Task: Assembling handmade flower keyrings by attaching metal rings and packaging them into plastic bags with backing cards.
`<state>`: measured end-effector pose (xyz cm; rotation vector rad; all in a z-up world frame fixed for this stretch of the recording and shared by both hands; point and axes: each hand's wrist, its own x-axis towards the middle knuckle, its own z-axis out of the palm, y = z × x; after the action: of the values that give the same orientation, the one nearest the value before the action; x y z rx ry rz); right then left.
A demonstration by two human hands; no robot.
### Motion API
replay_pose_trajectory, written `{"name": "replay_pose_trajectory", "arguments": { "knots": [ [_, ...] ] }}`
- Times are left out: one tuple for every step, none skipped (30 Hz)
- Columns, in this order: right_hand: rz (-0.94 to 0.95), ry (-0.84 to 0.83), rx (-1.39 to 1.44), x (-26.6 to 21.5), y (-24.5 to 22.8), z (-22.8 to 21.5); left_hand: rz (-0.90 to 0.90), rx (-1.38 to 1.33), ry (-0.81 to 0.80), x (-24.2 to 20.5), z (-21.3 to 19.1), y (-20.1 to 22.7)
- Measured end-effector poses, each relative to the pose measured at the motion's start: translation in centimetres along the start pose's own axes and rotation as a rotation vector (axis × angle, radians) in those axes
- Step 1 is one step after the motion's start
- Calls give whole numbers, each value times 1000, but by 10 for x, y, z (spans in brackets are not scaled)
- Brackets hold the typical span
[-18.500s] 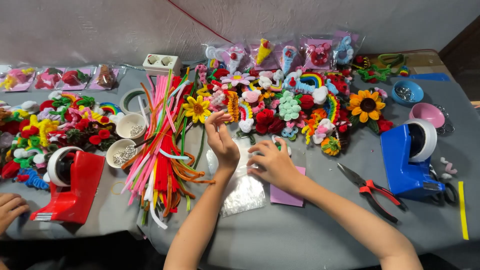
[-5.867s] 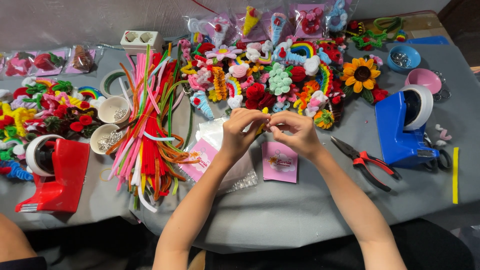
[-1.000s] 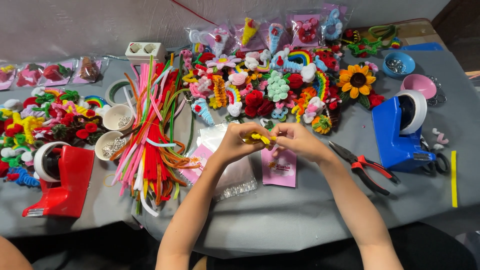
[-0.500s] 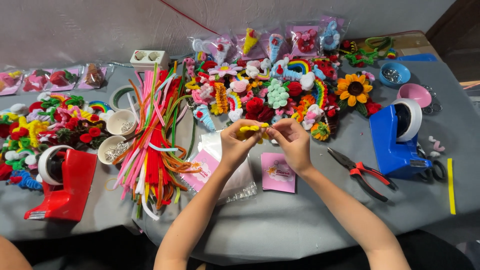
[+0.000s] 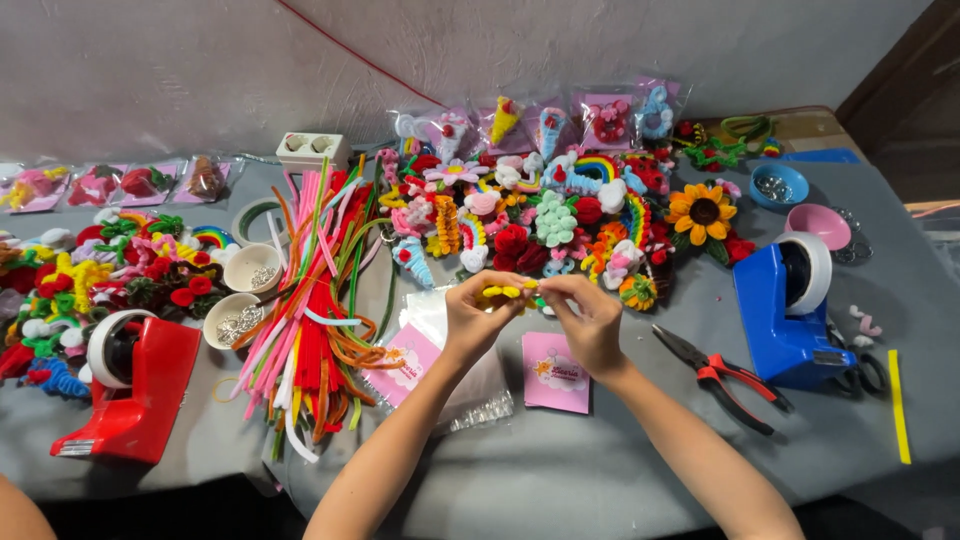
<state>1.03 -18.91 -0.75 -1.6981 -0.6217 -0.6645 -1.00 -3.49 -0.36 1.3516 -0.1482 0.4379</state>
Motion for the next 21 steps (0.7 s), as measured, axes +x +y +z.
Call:
{"name": "replay_pose_trajectory", "arguments": {
  "knots": [
    [-13,1,0,0,2,1,12,-3,0,-1,0,-2],
    [21,1,20,-1,4,1,-9,-21,4,-2,-1,-4],
    [54,0,41,-2,7,2,-30,-38,9,-4,-1,-6],
    [47,6,33,-1,7,7,-25,-46,0,-2,-2,-6],
    [152,3,144,0,9,13,-64,-89,40,1,-3,-7],
    [257,2,257,2,11,18,-105,-131,79,3,-3,-7],
    [251,10,250,5,7,20,-102,-136,68,6,-5,-18],
    [327,5,322,8,4,25,-145,-185,98,11,-10,-27],
    [402,-1,395,12,0,30,-189,-233,127,15,-15,-36],
    [392,4,399,12,4,35,-180,-230,120,18,-17,-40],
    [413,15,443,11,8,39,-206,-273,140,21,-20,-44],
    [434,22,491,11,13,46,-231,-313,164,25,-24,-47],
    [425,24,499,9,22,44,-220,-307,161,26,-24,-53],
    [440,34,463,5,31,43,-234,-277,141,25,-26,-59],
    [455,44,426,0,41,43,-249,-248,121,24,-29,-65],
    [462,44,434,4,42,37,-254,-239,125,22,-26,-61],
    [306,18,337,7,43,31,-247,-218,120,19,-23,-57],
    [149,-4,233,10,46,22,-241,-201,111,16,-18,-54],
    [155,-2,236,13,41,23,-247,-196,111,15,-19,-50],
    [-19,-13,86,16,37,20,-241,-184,121,14,-17,-47],
    [-192,-24,-63,19,32,18,-236,-172,130,12,-16,-43]
  ]
}}
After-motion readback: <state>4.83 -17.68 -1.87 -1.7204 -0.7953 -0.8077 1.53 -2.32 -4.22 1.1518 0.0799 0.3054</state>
